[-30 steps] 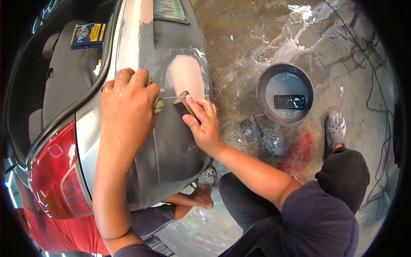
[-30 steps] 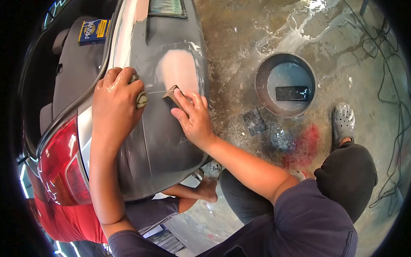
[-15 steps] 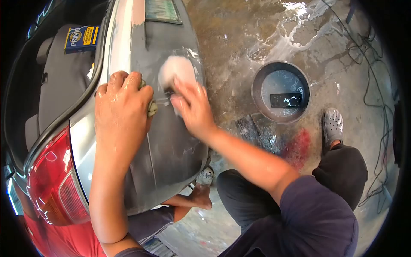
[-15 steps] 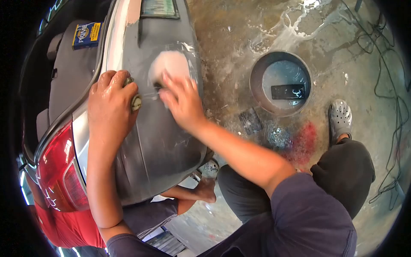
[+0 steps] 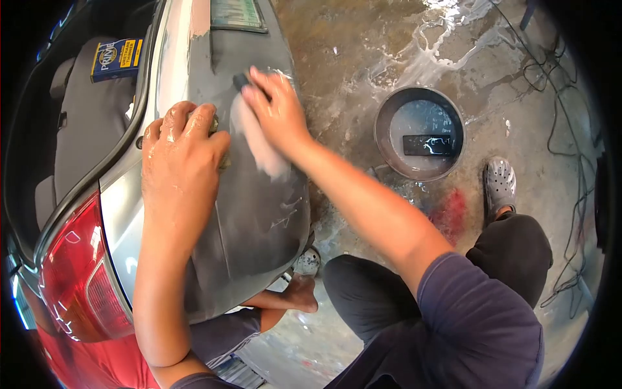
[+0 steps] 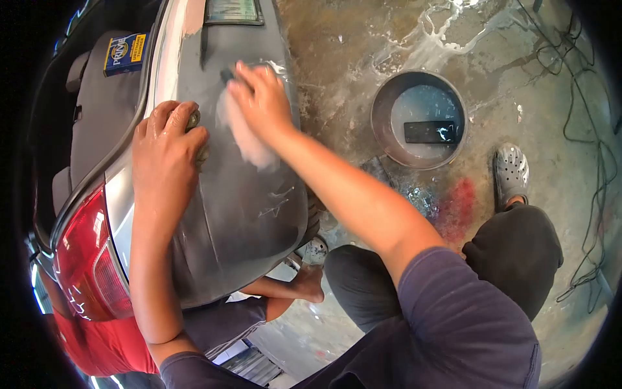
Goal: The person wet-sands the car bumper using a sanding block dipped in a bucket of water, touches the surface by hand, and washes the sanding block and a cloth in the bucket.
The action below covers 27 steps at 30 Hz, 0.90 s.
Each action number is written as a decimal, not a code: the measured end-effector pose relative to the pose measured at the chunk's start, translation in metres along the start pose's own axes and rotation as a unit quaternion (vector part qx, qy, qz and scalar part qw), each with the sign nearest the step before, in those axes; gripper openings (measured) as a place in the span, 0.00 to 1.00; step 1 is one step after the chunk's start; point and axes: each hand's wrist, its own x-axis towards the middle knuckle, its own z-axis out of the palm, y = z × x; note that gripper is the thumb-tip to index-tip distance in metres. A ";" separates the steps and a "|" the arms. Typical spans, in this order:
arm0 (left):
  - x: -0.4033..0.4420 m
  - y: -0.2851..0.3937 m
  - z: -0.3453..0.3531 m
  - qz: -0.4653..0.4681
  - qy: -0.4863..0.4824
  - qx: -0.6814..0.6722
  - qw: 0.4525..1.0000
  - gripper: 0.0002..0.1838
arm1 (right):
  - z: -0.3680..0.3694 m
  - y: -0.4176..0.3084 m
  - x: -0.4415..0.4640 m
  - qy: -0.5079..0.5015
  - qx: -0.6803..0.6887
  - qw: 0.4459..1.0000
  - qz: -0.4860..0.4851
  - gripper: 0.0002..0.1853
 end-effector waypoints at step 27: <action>-0.001 0.002 -0.006 -0.048 -0.049 0.024 0.997 0.13 | -0.001 -0.003 0.014 0.007 -0.009 1.000 0.029 0.23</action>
